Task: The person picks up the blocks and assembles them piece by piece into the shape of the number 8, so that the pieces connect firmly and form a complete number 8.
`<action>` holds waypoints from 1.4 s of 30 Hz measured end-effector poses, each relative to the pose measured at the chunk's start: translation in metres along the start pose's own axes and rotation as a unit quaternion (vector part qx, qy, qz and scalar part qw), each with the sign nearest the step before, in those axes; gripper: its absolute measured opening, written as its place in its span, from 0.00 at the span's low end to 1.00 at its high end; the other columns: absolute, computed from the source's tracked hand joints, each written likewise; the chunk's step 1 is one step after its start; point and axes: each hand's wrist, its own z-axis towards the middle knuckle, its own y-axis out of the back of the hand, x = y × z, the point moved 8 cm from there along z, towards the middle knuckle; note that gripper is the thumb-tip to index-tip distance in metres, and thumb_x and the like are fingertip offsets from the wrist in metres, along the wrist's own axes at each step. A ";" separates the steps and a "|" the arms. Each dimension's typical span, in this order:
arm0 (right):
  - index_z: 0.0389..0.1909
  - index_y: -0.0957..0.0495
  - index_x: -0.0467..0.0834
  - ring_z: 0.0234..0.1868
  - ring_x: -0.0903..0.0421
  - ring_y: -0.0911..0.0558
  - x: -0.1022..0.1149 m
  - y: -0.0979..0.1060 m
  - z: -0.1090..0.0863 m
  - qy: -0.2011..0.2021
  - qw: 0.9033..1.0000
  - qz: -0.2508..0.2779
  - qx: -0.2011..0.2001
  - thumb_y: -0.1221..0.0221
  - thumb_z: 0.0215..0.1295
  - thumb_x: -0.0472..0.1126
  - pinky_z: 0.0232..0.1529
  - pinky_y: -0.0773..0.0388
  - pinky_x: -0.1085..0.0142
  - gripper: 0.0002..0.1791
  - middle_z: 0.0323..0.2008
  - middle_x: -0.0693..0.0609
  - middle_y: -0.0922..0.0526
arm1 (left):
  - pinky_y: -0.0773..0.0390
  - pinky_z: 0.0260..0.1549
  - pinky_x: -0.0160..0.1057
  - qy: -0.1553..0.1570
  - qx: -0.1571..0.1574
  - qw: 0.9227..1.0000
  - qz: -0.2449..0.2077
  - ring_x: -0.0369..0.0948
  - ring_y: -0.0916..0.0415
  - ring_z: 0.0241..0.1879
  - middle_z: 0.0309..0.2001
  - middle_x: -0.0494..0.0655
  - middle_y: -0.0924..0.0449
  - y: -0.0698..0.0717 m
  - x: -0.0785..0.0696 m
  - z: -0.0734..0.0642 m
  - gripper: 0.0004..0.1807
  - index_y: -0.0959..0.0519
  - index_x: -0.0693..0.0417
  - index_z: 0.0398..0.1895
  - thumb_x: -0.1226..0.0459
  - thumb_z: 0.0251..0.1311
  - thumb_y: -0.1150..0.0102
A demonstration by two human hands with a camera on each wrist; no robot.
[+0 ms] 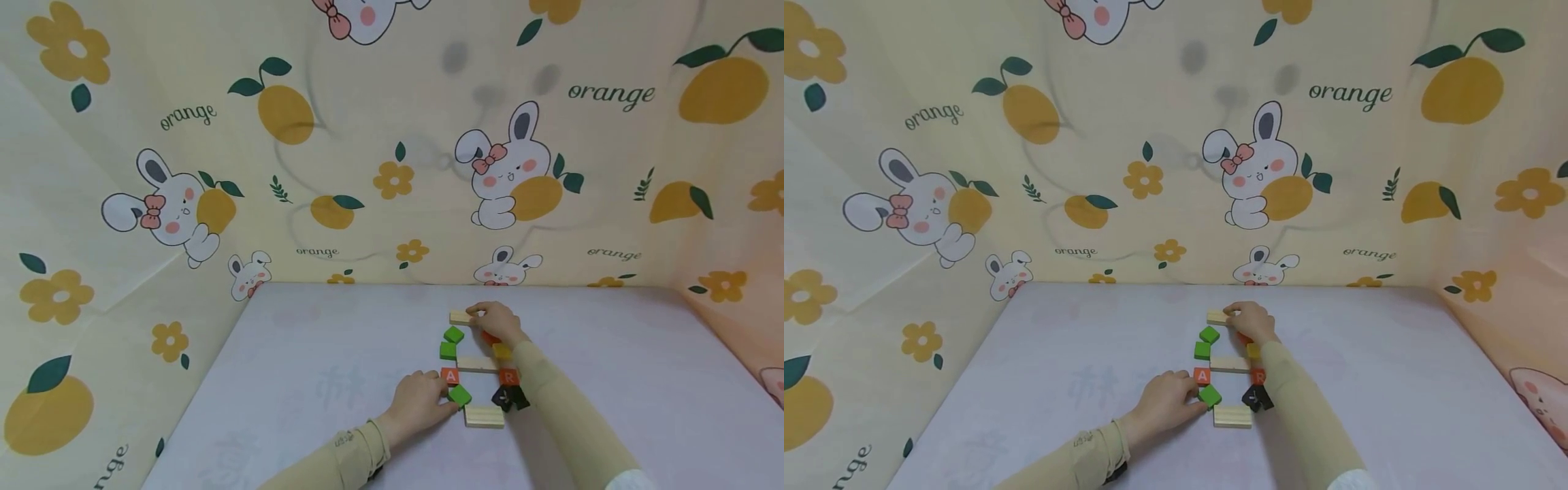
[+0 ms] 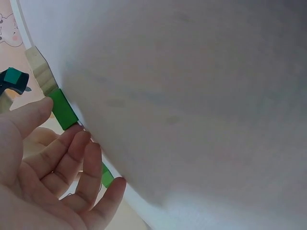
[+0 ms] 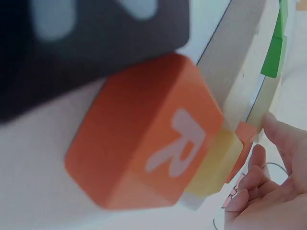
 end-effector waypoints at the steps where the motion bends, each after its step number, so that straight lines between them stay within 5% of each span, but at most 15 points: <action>1: 0.52 0.22 0.47 0.52 0.42 0.27 -0.001 0.000 0.000 0.001 1.000 0.001 0.002 0.44 0.61 0.44 0.52 0.40 0.41 0.18 0.57 0.39 0.25 | 0.41 0.18 0.28 0.000 -0.001 1.000 0.003 0.32 0.36 0.18 0.23 0.37 0.23 0.000 0.000 0.000 0.15 0.19 0.48 0.25 0.48 0.50 0.36; 8: 0.53 0.23 0.47 0.56 0.40 0.30 -0.005 0.001 -0.004 -0.010 0.999 0.028 0.022 0.44 0.61 0.44 0.58 0.45 0.37 0.19 0.60 0.38 0.28 | 0.41 0.19 0.28 0.005 0.003 1.000 0.002 0.32 0.37 0.19 0.24 0.37 0.23 -0.003 0.002 0.002 0.15 0.19 0.48 0.25 0.47 0.51 0.37; 18: 0.53 0.23 0.46 0.54 0.42 0.32 -0.012 0.000 -0.009 -0.035 0.996 0.062 0.052 0.44 0.61 0.42 0.59 0.40 0.40 0.19 0.62 0.38 0.31 | 0.40 0.19 0.28 0.010 0.008 1.000 -0.007 0.32 0.35 0.20 0.24 0.36 0.23 -0.005 0.004 0.003 0.14 0.18 0.48 0.26 0.48 0.51 0.36; 35: 0.55 0.25 0.45 0.53 0.43 0.31 -0.014 -0.003 -0.009 -0.009 0.997 0.060 0.054 0.45 0.63 0.44 0.59 0.36 0.43 0.20 0.62 0.38 0.31 | 0.39 0.19 0.28 0.009 0.015 1.000 -0.010 0.33 0.34 0.20 0.25 0.37 0.22 -0.006 0.004 0.003 0.14 0.18 0.49 0.27 0.48 0.51 0.36; 42: 0.56 0.26 0.41 0.44 0.47 0.27 -0.003 0.010 -0.015 0.045 0.998 0.031 0.028 0.48 0.66 0.46 0.45 0.26 0.59 0.20 0.52 0.37 0.24 | 0.38 0.20 0.29 0.013 0.025 0.999 -0.016 0.31 0.34 0.20 0.24 0.37 0.24 -0.004 0.005 0.004 0.15 0.18 0.48 0.29 0.48 0.51 0.37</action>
